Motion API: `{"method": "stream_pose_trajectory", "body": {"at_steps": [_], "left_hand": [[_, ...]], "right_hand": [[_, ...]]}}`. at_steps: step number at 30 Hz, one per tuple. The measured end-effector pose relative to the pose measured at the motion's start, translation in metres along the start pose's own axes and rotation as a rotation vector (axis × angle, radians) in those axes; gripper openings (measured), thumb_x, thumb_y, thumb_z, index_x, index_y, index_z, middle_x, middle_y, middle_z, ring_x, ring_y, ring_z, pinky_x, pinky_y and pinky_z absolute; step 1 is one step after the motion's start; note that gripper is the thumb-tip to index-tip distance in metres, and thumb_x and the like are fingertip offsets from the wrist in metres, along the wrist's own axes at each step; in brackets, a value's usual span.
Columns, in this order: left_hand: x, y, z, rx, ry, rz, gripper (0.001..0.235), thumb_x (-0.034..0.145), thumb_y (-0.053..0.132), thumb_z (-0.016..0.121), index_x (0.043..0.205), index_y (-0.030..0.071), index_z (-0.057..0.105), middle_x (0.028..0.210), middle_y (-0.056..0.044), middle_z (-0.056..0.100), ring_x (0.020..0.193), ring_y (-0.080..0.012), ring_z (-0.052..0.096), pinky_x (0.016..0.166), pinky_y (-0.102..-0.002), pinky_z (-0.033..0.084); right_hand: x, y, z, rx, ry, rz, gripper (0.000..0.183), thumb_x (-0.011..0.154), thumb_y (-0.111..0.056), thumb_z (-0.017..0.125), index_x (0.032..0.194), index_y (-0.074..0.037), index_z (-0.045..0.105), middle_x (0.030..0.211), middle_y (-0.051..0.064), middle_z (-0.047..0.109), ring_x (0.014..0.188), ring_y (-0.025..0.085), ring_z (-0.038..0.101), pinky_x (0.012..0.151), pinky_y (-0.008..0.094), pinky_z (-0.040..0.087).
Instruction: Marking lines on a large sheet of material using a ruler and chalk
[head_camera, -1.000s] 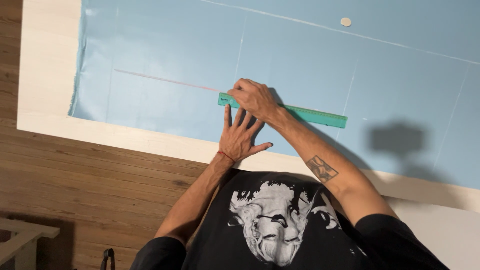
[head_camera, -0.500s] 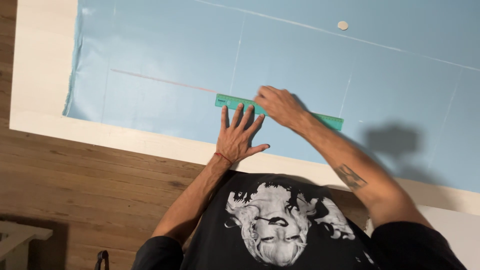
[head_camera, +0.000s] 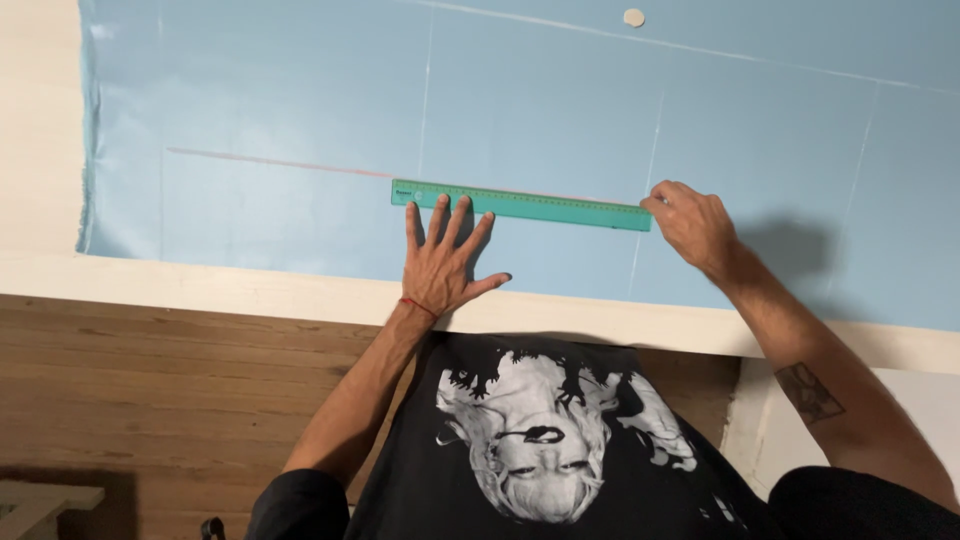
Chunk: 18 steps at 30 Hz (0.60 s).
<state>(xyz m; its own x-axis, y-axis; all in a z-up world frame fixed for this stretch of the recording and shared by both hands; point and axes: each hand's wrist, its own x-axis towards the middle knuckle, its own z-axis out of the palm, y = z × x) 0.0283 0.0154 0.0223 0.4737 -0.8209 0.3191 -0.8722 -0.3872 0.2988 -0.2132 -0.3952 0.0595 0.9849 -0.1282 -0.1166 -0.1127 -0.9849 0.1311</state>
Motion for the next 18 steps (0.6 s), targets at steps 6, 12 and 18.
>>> {"method": "stream_pose_trajectory", "body": {"at_steps": [6, 12, 18], "left_hand": [[-0.002, -0.001, -0.003, -0.006, 0.027, 0.024, 0.099, 0.099, 0.099, 0.055, 0.172, 0.033, 0.064, 0.175, -0.015, 0.061, 0.170, -0.0451, 0.045, 0.137, -0.084, 0.014], [-0.024, 0.018, -0.008, 0.022, -0.038, 0.022, 0.084, 0.106, 0.089, 0.055, 0.170, 0.035, 0.065, 0.171, -0.014, 0.063, 0.168, -0.0445, 0.048, 0.138, -0.083, 0.019], [-0.053, 0.074, -0.006, 0.098, -0.088, -0.020, 0.075, 0.110, 0.082, 0.057, 0.168, 0.036, 0.066, 0.166, -0.010, 0.066, 0.163, -0.0408, 0.054, 0.138, -0.081, 0.023]], "right_hand": [[-0.004, 0.014, -0.005, 0.386, 0.103, 0.231, 0.009, 0.127, -0.034, 0.075, 0.130, -0.031, 0.083, 0.123, -0.011, 0.070, 0.116, 0.014, 0.078, 0.096, 0.034, 0.069], [-0.076, 0.009, 0.003, 1.071, 0.155, 0.617, 0.009, 0.127, -0.019, 0.074, 0.131, -0.012, 0.079, 0.111, 0.011, 0.080, 0.069, 0.026, 0.079, 0.067, 0.036, 0.063], [-0.139, -0.023, -0.012, 1.357, 0.075, 0.648, 0.007, 0.118, -0.003, 0.067, 0.123, -0.004, 0.073, 0.148, 0.024, 0.076, 0.078, 0.027, 0.079, 0.080, 0.042, 0.063]]}}
